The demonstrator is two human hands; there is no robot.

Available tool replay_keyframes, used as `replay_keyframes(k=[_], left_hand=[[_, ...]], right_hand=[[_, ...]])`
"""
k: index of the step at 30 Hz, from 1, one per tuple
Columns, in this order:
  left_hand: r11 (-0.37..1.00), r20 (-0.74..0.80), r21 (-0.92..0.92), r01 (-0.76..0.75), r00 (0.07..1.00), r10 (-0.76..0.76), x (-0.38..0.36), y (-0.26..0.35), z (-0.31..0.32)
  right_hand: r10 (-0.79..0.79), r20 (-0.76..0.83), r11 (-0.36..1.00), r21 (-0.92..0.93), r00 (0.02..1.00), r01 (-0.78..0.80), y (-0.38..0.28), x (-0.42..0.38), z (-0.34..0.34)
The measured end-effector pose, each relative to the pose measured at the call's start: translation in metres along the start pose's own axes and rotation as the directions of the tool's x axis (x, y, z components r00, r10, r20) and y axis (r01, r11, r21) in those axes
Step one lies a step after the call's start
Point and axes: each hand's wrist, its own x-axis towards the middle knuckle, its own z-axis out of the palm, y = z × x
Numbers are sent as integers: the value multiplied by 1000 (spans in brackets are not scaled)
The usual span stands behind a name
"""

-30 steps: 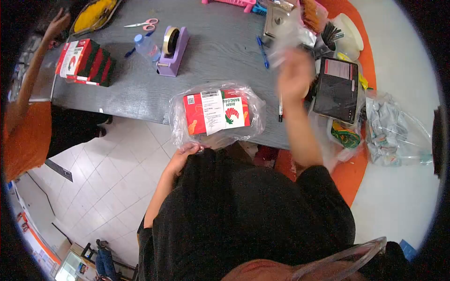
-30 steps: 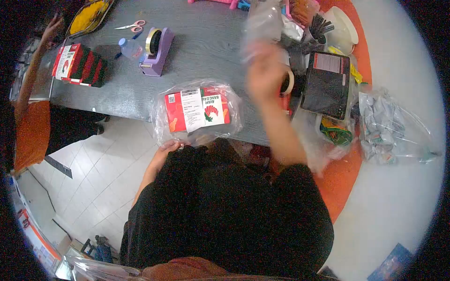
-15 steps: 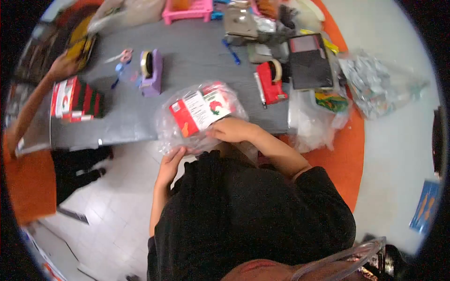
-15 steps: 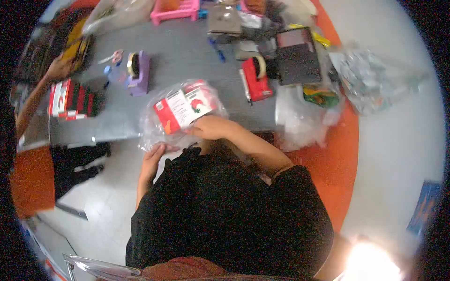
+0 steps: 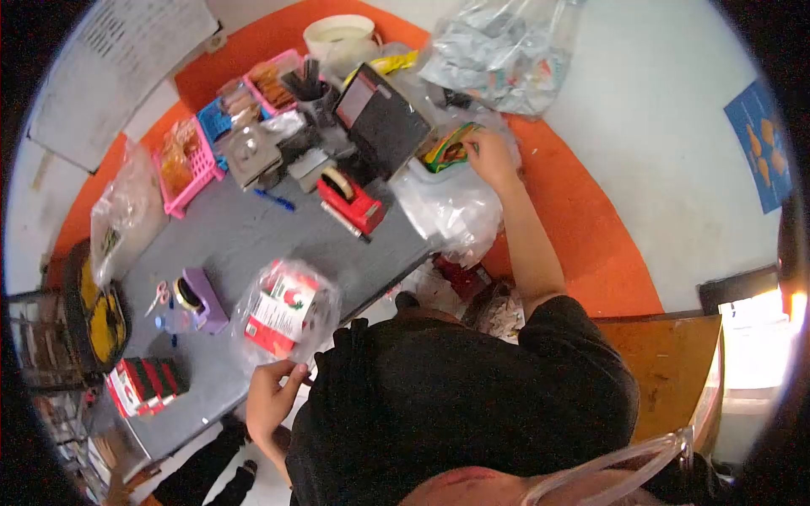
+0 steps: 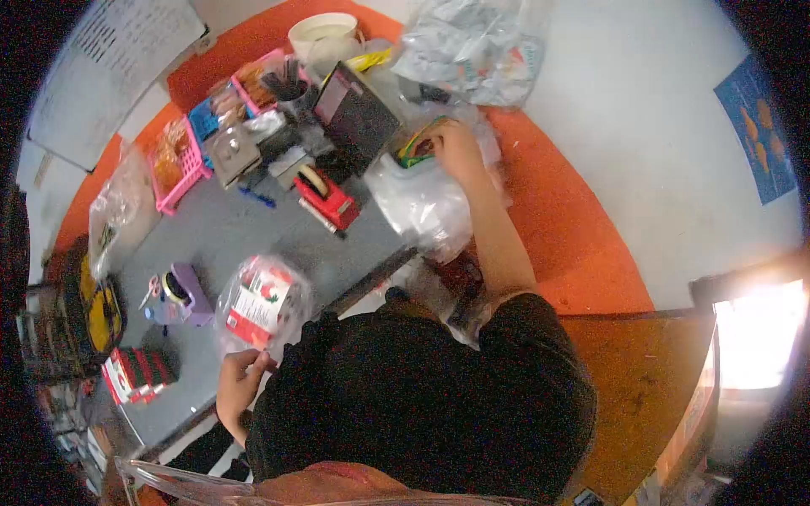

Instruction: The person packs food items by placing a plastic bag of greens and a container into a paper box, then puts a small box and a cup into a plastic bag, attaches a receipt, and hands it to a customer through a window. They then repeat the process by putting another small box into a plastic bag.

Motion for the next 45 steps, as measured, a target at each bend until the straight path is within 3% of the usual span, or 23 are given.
replay_keyframes(k=[2, 3, 5, 7, 9, 12, 14, 18, 20, 22, 24, 26, 27, 28, 29, 30, 31, 33, 36, 37, 38, 43, 45], left_hand=[[999, 23, -4, -46, 999, 46, 25, 22, 14], [997, 42, -19, -78, 996, 79, 36, 28, 21], [998, 97, 16, -60, 994, 58, 58, 36, 37], [975, 108, -104, -196, 972, 207, 79, 52, 57], [974, 81, -18, -228, 970, 228, 88, 79, 72], [971, 200, -94, -221, 951, 236, 120, 86, 101], [964, 247, -64, -256, 932, 264, 140, 96, 115], [901, 377, -21, -434, 831, 409, 176, 116, 146], [885, 378, -16, -465, 817, 436, 186, 123, 172], [872, 370, -3, -489, 810, 455, 194, 120, 194], [831, 424, -184, -526, 720, 549, 198, 114, 208], [867, 427, -149, -475, 760, 490, 201, 115, 208], [893, 448, -116, -434, 780, 437, 203, 117, 207], [898, 427, -118, -424, 794, 432, 204, 122, 205], [864, 426, -90, -495, 765, 483, 205, 131, 204], [825, 427, -62, -562, 732, 531, 209, 139, 204], [829, 402, -61, -556, 747, 530, 217, 145, 206], [595, 317, 171, -786, 615, 722, 238, 156, 215], [376, 291, 373, -848, 492, 821, 274, 186, 227], [307, 308, 460, -833, 474, 825, 282, 197, 229], [316, 286, 467, -826, 480, 830, 293, 206, 233], [350, 280, 586, -731, 588, 759, 329, 213, 261], [388, 212, 590, -708, 599, 772, 332, 210, 270]], right_hand=[[82, -160, 967, -228, 984, -118, 29, 16, -10], [89, -175, 965, -229, 981, -128, 50, 21, -14], [288, -32, 904, -322, 957, -282, 91, 24, -21], [412, -16, 849, -355, 911, -391, 86, 6, -36], [529, 0, 783, -387, 849, -487, 96, -15, -39], [391, -6, 895, -229, 920, -382, 133, -34, -25], [151, -325, 987, 1, 934, -159, 135, -34, -21], [-56, -362, 998, -23, 931, 51, 134, -11, -28], [-79, 29, 990, 122, 996, 75, 141, 5, -25], [-146, 46, 987, 72, 988, 143, 141, 16, -15], [-219, 71, 976, 24, 973, 218, 140, 27, -2], [-149, 4, 975, -168, 989, 148, 141, 33, 11], [-169, 18, 973, -158, 985, 170, 146, 35, 19], [-63, 111, 974, -210, 992, 86, 151, 38, 24], [45, 194, 962, -273, 980, 10, 156, 44, 28], [19, 202, 963, -268, 979, 37, 151, 46, 24], [-21, 130, 980, -193, 991, 46, 141, 43, 14], [-80, 72, 990, -115, 994, 88, 136, 36, 7], [-19, 3, 996, -93, 1000, 19, 139, 26, 1], [74, 70, 995, 59, 995, -78, 140, 23, -3], [158, 150, 962, 198, 976, -186, 142, 21, -6], [85, 49, 909, 405, 995, -98, 164, 13, 13], [144, 68, 701, 697, 987, -150, 171, 10, 22]])
